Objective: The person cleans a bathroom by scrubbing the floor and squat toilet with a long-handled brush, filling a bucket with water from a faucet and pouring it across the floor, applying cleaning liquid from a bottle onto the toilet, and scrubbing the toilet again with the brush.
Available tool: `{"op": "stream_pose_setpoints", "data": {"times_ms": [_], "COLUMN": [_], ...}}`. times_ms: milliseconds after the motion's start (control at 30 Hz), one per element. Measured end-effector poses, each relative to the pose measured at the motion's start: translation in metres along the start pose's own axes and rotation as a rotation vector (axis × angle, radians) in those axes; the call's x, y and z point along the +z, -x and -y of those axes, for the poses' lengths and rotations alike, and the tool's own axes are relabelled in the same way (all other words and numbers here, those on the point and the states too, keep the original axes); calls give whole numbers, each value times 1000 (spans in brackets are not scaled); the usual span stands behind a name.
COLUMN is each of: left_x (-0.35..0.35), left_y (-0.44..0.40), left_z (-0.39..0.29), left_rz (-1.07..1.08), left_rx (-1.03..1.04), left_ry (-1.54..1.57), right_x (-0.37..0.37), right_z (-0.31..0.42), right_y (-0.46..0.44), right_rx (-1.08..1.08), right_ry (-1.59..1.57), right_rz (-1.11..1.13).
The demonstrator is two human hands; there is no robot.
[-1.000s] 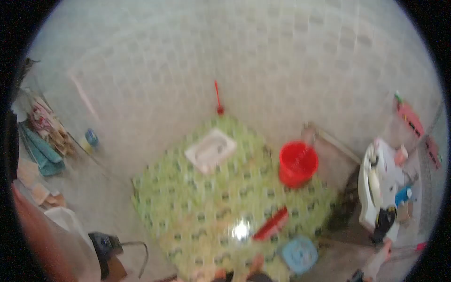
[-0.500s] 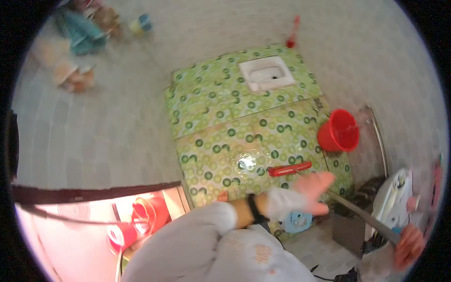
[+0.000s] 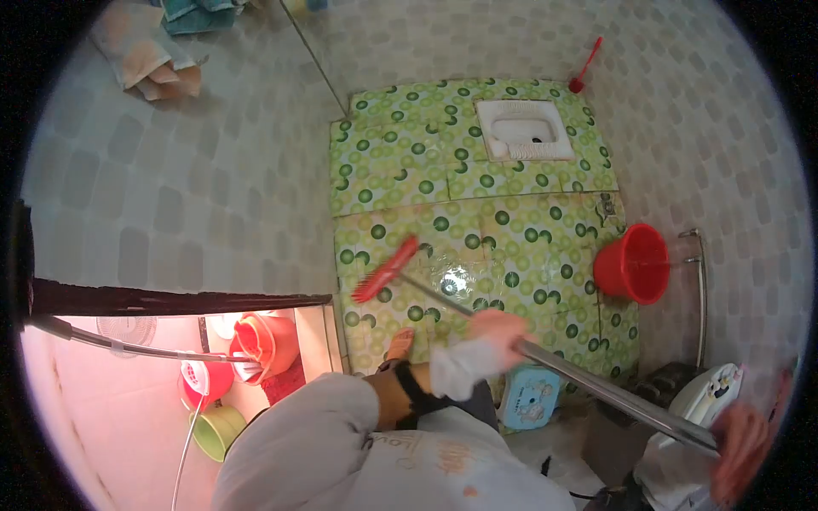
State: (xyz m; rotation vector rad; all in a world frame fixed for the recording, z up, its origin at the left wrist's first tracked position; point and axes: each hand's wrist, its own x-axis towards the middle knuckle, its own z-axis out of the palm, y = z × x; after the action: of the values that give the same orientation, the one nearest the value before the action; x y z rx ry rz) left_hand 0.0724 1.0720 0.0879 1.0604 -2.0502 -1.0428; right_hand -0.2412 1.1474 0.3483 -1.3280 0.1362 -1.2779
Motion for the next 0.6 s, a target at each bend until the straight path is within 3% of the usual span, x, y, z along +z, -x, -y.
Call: {"op": "stream_pose_setpoints", "data": {"times_ms": [33,67,133,167,233,300,367,467,567,600], "left_x": [-1,4,24,42,104,194,213,202,220,205], "left_y": [3,5,-4,-16,-46,-93,-122,-150,-135,-114], "left_z": [25,49,85,86,77,71,31,-5,17,31], "left_rz": [-4,-4,249,245,531,606,284,344,514,366], "left_rx": [-88,-177,-341,-332,-276,-218,-75,-23,38,47], "left_ry": [-57,-109,-310,-308,-362,-348,-12,65,-100,-49], "right_x": [-8,-14,-1,-7,-17,-19,-4,8,-9,-14], "right_z": [-19,-43,-94,-88,-66,-22,-5,0,11,6], "right_y": [-7,-16,-6,1,20,35,29,18,43,47], "right_rx": [20,44,-87,-69,-101,-75,-53,-34,-237,-244], "right_ry": [149,100,235,275,194,505,602,727,950,949], "right_rz": [46,8,-574,-546,-452,-491,-541,-437,-682,-694]}}
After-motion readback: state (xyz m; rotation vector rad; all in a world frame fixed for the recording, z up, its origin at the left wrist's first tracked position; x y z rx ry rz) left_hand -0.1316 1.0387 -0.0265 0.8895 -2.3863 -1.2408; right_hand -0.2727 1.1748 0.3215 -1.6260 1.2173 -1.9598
